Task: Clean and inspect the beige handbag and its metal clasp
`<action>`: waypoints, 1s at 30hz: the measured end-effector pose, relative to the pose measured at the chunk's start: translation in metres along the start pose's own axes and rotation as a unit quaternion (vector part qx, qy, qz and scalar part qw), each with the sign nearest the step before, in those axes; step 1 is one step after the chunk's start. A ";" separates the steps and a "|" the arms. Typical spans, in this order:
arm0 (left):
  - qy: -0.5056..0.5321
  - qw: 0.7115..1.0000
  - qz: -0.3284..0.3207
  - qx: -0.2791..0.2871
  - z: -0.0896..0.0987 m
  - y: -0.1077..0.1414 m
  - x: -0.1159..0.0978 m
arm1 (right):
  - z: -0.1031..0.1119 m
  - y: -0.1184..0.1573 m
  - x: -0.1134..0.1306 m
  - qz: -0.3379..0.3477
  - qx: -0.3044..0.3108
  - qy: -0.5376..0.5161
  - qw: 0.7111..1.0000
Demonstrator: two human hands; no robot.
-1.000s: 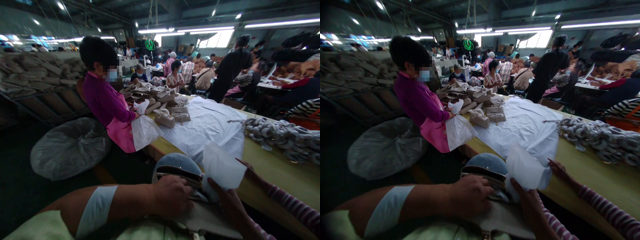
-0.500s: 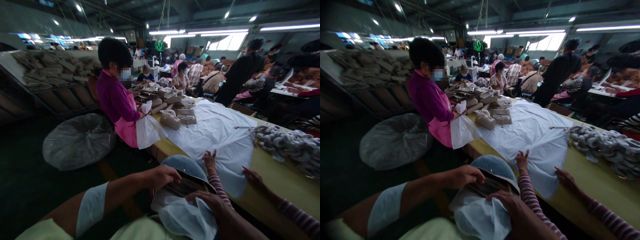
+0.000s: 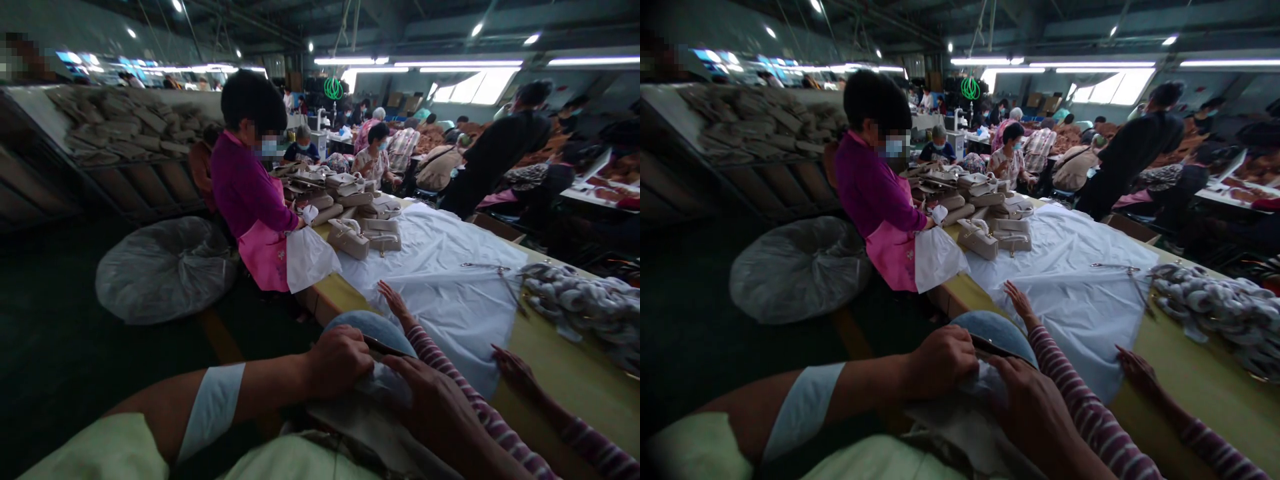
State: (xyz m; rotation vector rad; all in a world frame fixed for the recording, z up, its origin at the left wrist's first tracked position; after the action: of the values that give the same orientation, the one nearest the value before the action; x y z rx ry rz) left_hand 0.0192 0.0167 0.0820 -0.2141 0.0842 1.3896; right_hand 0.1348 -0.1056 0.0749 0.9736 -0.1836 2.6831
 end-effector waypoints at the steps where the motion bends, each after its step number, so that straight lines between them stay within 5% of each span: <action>1: -0.011 1.000 0.001 -0.008 0.000 -0.001 0.000 | 0.001 0.007 0.008 0.031 0.019 0.039 0.999; 7: -0.015 0.999 -0.008 0.035 0.003 0.001 -0.018 | -0.013 0.013 0.019 0.195 0.069 0.227 0.952; 10: 0.039 0.998 0.005 0.041 0.007 0.007 -0.028 | -0.023 0.009 0.017 0.192 0.059 0.250 0.947; 16: 0.133 0.964 0.086 0.215 -0.002 0.011 -0.025 | -0.022 0.016 0.011 0.175 0.086 0.193 0.962; 23: 0.071 0.930 0.100 0.347 -0.014 -0.006 -0.021 | -0.061 0.041 -0.013 0.148 0.115 0.202 0.961; 28: 0.018 0.955 0.081 0.286 -0.009 0.001 -0.029 | -0.061 0.043 0.000 0.127 0.186 0.185 0.957; 30: -0.019 0.956 0.113 0.271 -0.008 0.005 -0.025 | -0.043 0.039 -0.004 0.104 0.158 0.174 0.966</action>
State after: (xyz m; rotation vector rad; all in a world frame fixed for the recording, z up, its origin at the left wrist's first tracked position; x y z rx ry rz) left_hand 0.0103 -0.0086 0.0780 0.2896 0.4647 1.5421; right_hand 0.0998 -0.1343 0.0380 0.5668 0.2345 3.0884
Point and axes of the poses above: each hand's wrist, its own y-axis away from the middle knuckle, its own z-axis out of the back of the hand, x = y × z, the point moved 6 cm from there along -y, towards the middle knuckle, and after that the axes turned 5 degrees about -y, right-handed, at the moved point
